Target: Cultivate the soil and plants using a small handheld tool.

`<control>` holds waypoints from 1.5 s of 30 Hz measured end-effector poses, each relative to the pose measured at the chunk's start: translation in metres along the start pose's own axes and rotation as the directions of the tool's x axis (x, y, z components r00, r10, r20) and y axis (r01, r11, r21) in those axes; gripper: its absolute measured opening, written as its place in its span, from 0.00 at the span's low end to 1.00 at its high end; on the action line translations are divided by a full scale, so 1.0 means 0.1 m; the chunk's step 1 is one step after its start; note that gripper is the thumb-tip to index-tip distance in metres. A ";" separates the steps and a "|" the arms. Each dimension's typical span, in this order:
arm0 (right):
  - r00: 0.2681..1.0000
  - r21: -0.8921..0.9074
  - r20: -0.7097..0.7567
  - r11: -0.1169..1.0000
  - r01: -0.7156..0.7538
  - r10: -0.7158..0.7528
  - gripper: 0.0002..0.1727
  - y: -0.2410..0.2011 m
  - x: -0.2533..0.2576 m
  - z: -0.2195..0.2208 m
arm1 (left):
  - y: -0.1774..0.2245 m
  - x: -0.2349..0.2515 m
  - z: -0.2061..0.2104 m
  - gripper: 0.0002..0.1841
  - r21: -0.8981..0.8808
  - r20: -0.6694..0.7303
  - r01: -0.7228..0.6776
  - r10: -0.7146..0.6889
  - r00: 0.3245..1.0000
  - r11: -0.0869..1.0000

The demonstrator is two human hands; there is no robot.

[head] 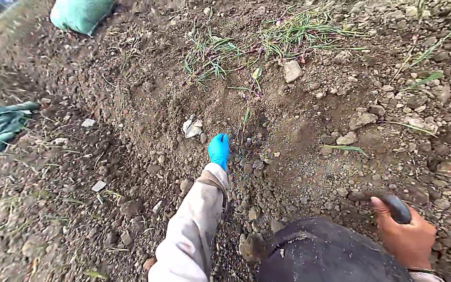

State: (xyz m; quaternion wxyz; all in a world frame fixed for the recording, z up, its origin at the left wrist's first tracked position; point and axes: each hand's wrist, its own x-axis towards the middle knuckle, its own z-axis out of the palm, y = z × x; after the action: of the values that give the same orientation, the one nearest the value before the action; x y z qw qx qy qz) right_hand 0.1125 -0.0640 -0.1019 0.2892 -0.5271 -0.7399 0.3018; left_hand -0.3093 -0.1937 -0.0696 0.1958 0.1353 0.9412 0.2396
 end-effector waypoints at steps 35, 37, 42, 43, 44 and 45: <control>1.000 0.042 0.009 0.999 -0.006 0.006 0.30 -0.02 0.06 0.02 | 1.11 0.55 0.62 0.22 0.429 0.169 -0.193 0.131 0.977 0.883; 1.000 0.042 0.012 0.999 0.007 -0.007 0.30 -0.02 0.06 0.02 | 1.13 0.62 0.47 0.20 0.369 0.271 -0.185 0.085 0.959 0.911; 1.000 0.057 0.015 0.998 0.008 -0.009 0.29 -0.01 0.06 0.03 | 1.36 0.62 -0.23 0.19 0.120 0.275 -0.215 0.175 0.945 0.969; 1.000 0.056 0.016 0.998 0.005 -0.006 0.29 -0.01 0.06 0.03 | 1.34 0.75 -0.32 0.18 0.057 0.187 -0.284 0.269 0.945 0.957; 1.000 0.054 0.019 0.999 0.002 -0.003 0.29 0.00 0.06 0.03 | 1.35 0.84 -0.44 0.18 0.008 0.087 -0.341 0.339 0.937 0.940; 1.000 0.053 0.021 0.999 -0.001 0.000 0.29 0.01 0.05 0.03 | 1.40 0.90 -0.57 0.19 -0.035 -0.008 -0.394 0.394 0.919 0.918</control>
State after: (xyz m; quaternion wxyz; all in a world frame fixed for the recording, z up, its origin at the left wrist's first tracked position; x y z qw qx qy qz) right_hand 0.1090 -0.0592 -0.1040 0.2954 -0.5162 -0.7345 0.3268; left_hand -0.3919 -0.0663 0.0198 0.1458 0.3182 0.8904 0.2909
